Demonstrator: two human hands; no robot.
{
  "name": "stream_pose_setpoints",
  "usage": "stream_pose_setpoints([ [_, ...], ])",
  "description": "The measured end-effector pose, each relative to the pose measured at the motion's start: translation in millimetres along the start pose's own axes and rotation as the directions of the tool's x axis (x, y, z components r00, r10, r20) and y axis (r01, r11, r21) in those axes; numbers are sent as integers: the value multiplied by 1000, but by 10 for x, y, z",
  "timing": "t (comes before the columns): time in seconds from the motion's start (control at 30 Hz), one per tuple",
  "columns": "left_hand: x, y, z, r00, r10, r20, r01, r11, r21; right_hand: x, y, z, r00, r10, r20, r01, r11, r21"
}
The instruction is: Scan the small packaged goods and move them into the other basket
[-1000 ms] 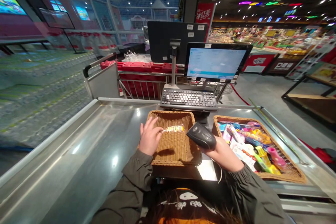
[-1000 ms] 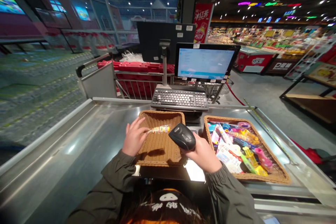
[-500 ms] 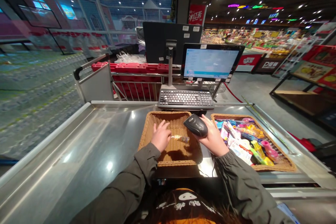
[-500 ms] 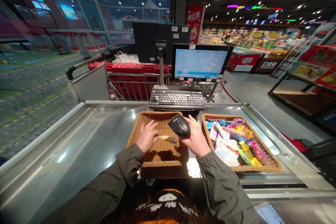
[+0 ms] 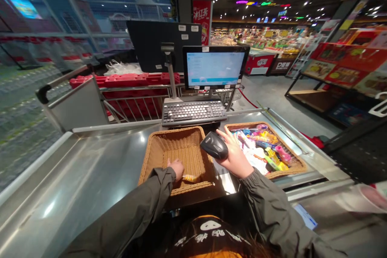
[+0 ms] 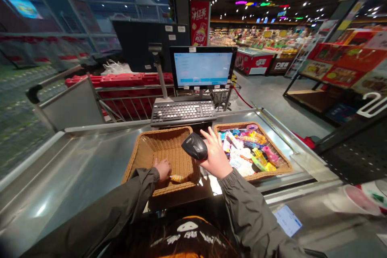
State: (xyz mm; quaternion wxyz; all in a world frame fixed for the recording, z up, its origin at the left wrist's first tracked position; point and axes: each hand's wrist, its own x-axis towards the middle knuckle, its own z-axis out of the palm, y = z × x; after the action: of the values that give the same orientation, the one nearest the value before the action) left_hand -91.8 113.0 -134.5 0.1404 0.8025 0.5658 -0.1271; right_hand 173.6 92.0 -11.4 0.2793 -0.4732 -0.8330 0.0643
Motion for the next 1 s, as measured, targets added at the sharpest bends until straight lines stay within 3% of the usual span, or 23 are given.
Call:
stream_pose_setpoints([
  [0.13, -11, 134, -326, 996, 70, -54, -68, 997, 46, -138, 153, -175, 998, 33, -56, -32, 999, 9],
  [0.27, 5, 583, -822, 955, 226, -193, -216, 974, 72, -296, 378, -440, 976, 111, -184, -99, 992, 76],
  [0.4, 134, 1135, -1139, 820, 418, -391, -403, 907, 126, -480, 653, -770, 943, 168, -288, -145, 985, 98],
  [0.5, 350, 1454, -1199, 744, 488, -457, -468, 868, 165, -600, 902, -985, 924, 205, -323, -185, 978, 90],
  [0.6, 648, 1701, -1215, 704, 510, -494, -479, 855, 199, -673, 1138, -1145, 906, 227, -356, -228, 973, 39],
  [0.83, 1322, 2135, -1301, 681, 541, -494, -448, 841, 303, -652, 1435, -1378, 939, 196, -283, -222, 973, -62],
  [1.0, 1465, 2229, -1253, 682, 554, -477, -428, 832, 354, -603, 1573, -1419, 944, 173, -282, -201, 977, -74],
])
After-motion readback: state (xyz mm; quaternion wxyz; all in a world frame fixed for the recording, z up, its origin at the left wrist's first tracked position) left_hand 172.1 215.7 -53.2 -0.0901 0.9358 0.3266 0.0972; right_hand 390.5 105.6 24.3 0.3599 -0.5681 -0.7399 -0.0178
